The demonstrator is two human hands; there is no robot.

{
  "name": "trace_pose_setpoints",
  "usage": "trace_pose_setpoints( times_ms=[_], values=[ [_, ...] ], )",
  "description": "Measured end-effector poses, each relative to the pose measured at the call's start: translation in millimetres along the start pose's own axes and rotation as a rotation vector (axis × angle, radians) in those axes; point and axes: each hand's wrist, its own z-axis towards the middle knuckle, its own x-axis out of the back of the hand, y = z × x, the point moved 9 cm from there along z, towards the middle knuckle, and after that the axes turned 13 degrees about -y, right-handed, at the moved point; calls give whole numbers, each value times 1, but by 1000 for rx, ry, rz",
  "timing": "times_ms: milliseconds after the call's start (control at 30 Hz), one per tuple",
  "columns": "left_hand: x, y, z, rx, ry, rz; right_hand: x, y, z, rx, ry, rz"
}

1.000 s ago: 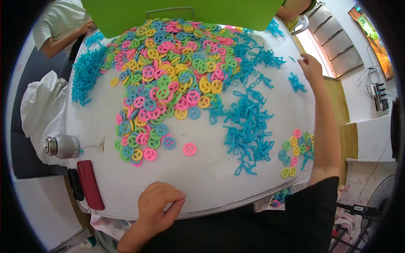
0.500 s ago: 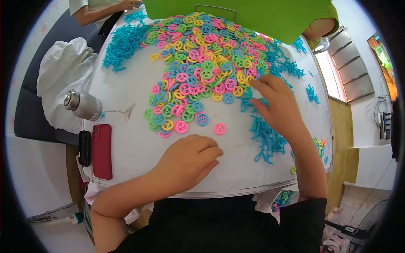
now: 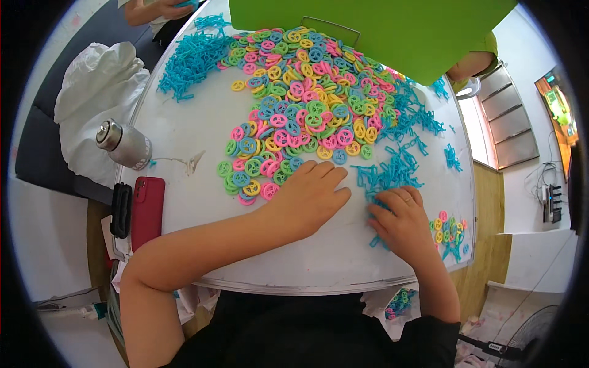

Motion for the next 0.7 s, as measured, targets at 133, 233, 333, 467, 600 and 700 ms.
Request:
trace_pose_setpoints(
  times_ms=[133,233,333,467,600,700],
  values=[
    [6,-5,29,-27,69,1,18,0,10,1,138,44],
    [9,-27,56,63,62,133,9,-1,24,-10,127,36],
    [20,-39,72,21,225,222,-2,1,27,-18,88,17],
    [15,-49,73,137,190,283,-7,7,7,-47,30,36],
    [3,-50,53,95,-27,152,3,8,-7,-29,69,55],
    [38,-33,25,34,-7,57,9,12,-9,-11,67,114]
  ],
)
